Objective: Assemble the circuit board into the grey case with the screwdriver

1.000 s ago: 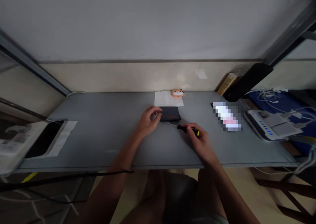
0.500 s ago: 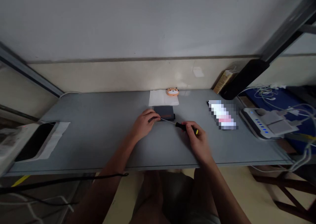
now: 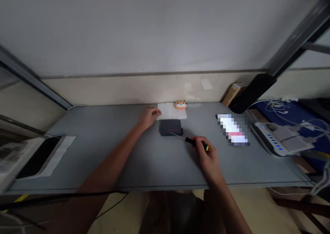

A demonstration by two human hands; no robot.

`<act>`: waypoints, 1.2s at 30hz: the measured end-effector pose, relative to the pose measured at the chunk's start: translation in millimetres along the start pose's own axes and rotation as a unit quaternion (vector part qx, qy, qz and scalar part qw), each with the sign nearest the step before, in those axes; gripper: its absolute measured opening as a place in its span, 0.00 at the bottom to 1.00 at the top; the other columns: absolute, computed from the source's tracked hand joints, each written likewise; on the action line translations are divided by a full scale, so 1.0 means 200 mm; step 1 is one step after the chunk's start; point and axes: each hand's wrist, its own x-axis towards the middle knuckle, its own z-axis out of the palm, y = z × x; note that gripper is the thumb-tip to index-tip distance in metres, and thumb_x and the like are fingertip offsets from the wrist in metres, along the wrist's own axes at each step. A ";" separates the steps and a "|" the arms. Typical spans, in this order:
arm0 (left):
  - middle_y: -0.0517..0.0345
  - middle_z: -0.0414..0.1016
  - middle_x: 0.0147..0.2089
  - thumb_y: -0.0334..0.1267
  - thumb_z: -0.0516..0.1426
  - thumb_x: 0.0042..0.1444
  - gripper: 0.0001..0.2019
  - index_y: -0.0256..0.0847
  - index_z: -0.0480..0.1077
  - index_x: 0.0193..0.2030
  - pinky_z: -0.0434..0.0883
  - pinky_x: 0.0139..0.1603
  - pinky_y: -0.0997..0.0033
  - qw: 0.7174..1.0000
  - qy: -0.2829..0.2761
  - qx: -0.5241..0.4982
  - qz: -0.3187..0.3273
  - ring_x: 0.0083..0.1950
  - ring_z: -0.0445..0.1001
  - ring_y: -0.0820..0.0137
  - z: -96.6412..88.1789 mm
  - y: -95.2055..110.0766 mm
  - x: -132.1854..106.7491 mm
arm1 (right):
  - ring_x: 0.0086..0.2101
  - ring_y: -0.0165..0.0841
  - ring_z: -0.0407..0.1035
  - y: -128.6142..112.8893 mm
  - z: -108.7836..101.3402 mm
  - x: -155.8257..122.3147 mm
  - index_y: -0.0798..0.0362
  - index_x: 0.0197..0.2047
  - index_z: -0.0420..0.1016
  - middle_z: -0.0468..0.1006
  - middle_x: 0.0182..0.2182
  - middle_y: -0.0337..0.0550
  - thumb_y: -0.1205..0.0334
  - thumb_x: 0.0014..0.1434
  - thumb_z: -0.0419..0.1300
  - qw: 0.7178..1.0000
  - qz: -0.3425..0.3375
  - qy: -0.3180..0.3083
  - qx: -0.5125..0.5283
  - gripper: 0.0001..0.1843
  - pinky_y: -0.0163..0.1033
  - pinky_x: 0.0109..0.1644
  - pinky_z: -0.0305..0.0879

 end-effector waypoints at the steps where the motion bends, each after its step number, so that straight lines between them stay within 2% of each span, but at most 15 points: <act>1: 0.55 0.79 0.36 0.37 0.63 0.62 0.06 0.44 0.82 0.34 0.74 0.42 0.65 1.000 -0.004 -0.001 0.004 0.35 0.75 0.65 0.01 -0.01 0.01 | 0.34 0.38 0.73 0.00 0.00 0.00 0.50 0.36 0.80 0.80 0.30 0.43 0.36 0.60 0.60 1.000 0.001 0.003 0.001 0.25 0.42 0.40 0.70; 13: 0.53 0.78 0.41 0.39 0.61 0.64 0.08 0.44 0.82 0.38 0.74 0.53 0.60 0.999 -0.037 0.003 0.023 0.46 0.78 0.61 0.02 -0.06 0.02 | 0.33 0.37 0.74 -0.01 0.00 0.00 0.50 0.35 0.81 0.82 0.31 0.45 0.36 0.61 0.60 1.000 -0.006 0.000 0.000 0.24 0.40 0.39 0.71; 15: 0.53 0.78 0.43 0.41 0.61 0.64 0.08 0.43 0.82 0.42 0.74 0.54 0.60 0.999 -0.046 0.000 0.020 0.46 0.77 0.61 0.01 -0.06 0.02 | 0.34 0.37 0.74 -0.02 0.00 0.00 0.50 0.35 0.82 0.82 0.31 0.45 0.36 0.61 0.60 1.000 -0.003 -0.006 -0.006 0.25 0.40 0.39 0.70; 18: 0.52 0.78 0.48 0.43 0.60 0.65 0.13 0.43 0.79 0.53 0.74 0.56 0.59 0.999 -0.050 -0.009 0.005 0.48 0.76 0.62 -0.02 -0.05 -0.01 | 0.33 0.36 0.73 -0.03 0.00 -0.01 0.50 0.34 0.82 0.82 0.31 0.45 0.35 0.59 0.62 1.000 0.011 0.001 -0.006 0.25 0.39 0.38 0.70; 21: 0.50 0.76 0.52 0.46 0.56 0.68 0.19 0.43 0.73 0.61 0.74 0.55 0.59 0.998 -0.056 -0.036 -0.015 0.51 0.76 0.61 -0.05 0.00 -0.11 | 0.33 0.36 0.73 -0.02 0.00 -0.02 0.49 0.32 0.82 0.82 0.31 0.44 0.33 0.56 0.64 0.998 0.036 0.040 0.013 0.26 0.39 0.38 0.71; 24: 0.48 0.74 0.57 0.49 0.55 0.68 0.22 0.45 0.69 0.65 0.73 0.60 0.56 0.992 -0.105 -0.069 -0.005 0.57 0.74 0.59 -0.07 0.08 -0.24 | 0.36 0.35 0.73 0.00 0.00 -0.01 0.49 0.30 0.80 0.82 0.34 0.44 0.31 0.50 0.68 0.989 0.067 0.119 0.065 0.27 0.37 0.38 0.71; 26: 0.48 0.72 0.61 0.49 0.55 0.68 0.22 0.46 0.67 0.65 0.70 0.65 0.54 0.987 -0.141 -0.076 0.014 0.63 0.72 0.58 -0.07 0.13 -0.31 | 0.36 0.34 0.73 0.00 0.02 0.04 0.49 0.30 0.80 0.81 0.34 0.43 0.31 0.46 0.70 0.981 0.088 0.145 0.090 0.28 0.35 0.36 0.70; 28: 0.47 0.71 0.62 0.48 0.56 0.68 0.21 0.46 0.67 0.64 0.67 0.69 0.51 0.986 -0.150 -0.065 0.025 0.67 0.69 0.55 -0.06 0.16 -0.34 | 0.31 0.31 0.71 -0.03 0.04 0.15 0.50 0.31 0.80 0.80 0.32 0.42 0.30 0.44 0.71 0.980 0.087 0.139 0.115 0.29 0.34 0.29 0.65; 31: 0.47 0.69 0.63 0.49 0.56 0.67 0.22 0.47 0.65 0.65 0.65 0.70 0.49 0.983 -0.166 -0.068 0.027 0.68 0.67 0.54 -0.06 0.16 -0.35 | 0.22 0.28 0.63 -0.08 0.10 0.38 0.50 0.33 0.78 0.73 0.22 0.37 0.34 0.49 0.70 0.988 0.028 0.109 0.109 0.26 0.33 0.23 0.55; 34: 0.47 0.68 0.65 0.50 0.57 0.66 0.23 0.47 0.65 0.65 0.66 0.70 0.50 0.978 -0.185 -0.094 0.019 0.67 0.68 0.55 -0.07 0.14 -0.33 | 0.20 0.26 0.58 -0.09 0.17 0.60 0.49 0.31 0.72 0.71 0.20 0.34 0.37 0.51 0.69 0.990 -0.031 0.081 0.115 0.24 0.34 0.22 0.51; 36: 0.47 0.68 0.65 0.50 0.57 0.66 0.24 0.47 0.63 0.65 0.67 0.69 0.51 0.973 -0.197 -0.116 0.011 0.65 0.70 0.56 -0.08 0.12 -0.32 | 0.19 0.26 0.56 -0.07 0.21 0.68 0.48 0.30 0.68 0.69 0.20 0.34 0.35 0.54 0.67 0.987 -0.038 0.090 0.124 0.25 0.35 0.22 0.51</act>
